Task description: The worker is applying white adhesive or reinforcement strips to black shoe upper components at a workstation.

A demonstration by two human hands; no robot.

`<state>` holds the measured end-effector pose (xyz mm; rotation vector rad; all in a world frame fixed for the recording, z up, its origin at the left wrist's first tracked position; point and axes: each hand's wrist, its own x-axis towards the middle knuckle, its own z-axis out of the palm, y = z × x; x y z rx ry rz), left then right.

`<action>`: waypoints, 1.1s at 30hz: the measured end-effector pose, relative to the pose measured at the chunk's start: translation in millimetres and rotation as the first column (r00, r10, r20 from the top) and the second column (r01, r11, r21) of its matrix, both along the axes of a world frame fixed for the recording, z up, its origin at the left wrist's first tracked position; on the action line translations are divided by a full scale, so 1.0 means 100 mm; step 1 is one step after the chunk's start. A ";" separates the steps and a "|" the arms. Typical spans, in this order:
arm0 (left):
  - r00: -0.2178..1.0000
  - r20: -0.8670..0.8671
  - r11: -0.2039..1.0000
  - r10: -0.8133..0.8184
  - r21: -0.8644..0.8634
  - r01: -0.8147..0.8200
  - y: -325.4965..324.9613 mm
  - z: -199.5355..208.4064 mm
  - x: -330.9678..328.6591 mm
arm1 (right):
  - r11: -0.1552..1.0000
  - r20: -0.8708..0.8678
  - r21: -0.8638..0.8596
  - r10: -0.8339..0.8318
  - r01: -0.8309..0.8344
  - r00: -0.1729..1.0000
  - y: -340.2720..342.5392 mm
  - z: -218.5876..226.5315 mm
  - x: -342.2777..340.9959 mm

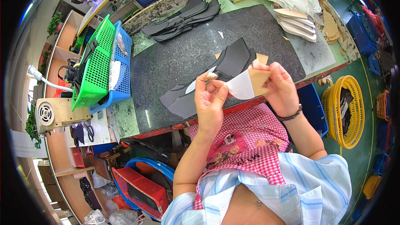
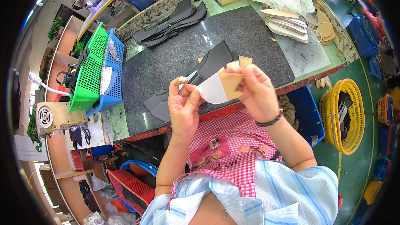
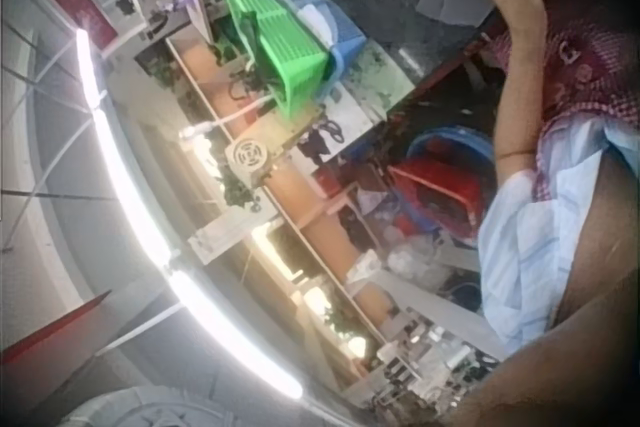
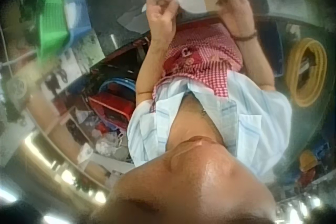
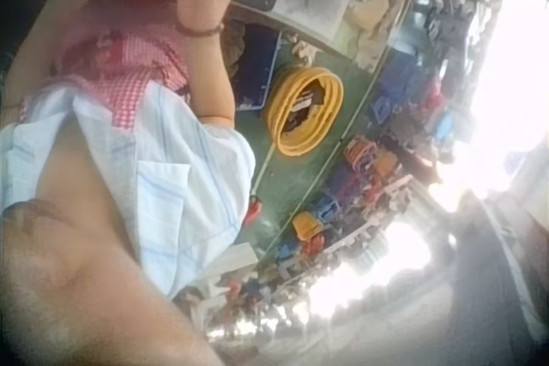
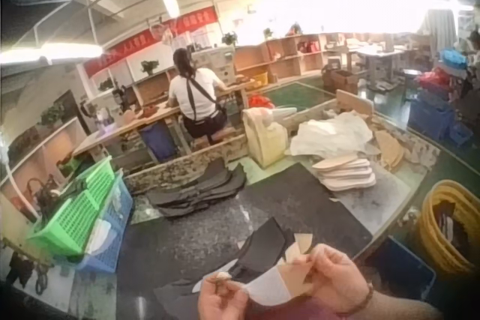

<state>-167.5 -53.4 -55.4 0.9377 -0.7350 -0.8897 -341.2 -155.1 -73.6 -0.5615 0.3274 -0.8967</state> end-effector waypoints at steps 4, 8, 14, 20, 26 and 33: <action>0.974 -0.228 0.999 -0.015 0.030 0.023 0.11 0.02 0.30 | 0.964 0.167 -0.063 0.266 -0.259 0.949 -0.42 -0.08 -0.66; 0.986 0.022 0.946 0.164 0.280 -0.163 0.14 0.28 0.52 | 0.855 -0.983 -0.170 -0.114 -0.490 0.142 -0.57 0.19 -1.17; 0.344 0.935 0.968 -0.088 -0.002 0.252 0.27 0.60 0.04 | 0.714 -0.301 -0.045 0.658 -0.699 0.691 0.26 0.27 -0.53; 0.517 0.825 0.970 -0.228 0.147 0.193 0.71 0.52 0.20 | 0.973 -0.124 0.042 0.230 -0.226 0.965 0.20 0.10 0.17; 0.955 -0.294 0.978 -0.020 0.190 0.080 0.41 0.02 0.33 | 0.910 -0.293 -0.372 0.071 -0.183 0.953 0.01 0.12 0.57; 0.923 0.376 0.917 0.078 0.337 -0.215 0.23 -0.29 0.45 | 0.410 -0.552 -0.824 -0.428 -0.391 0.715 -0.22 -0.21 0.81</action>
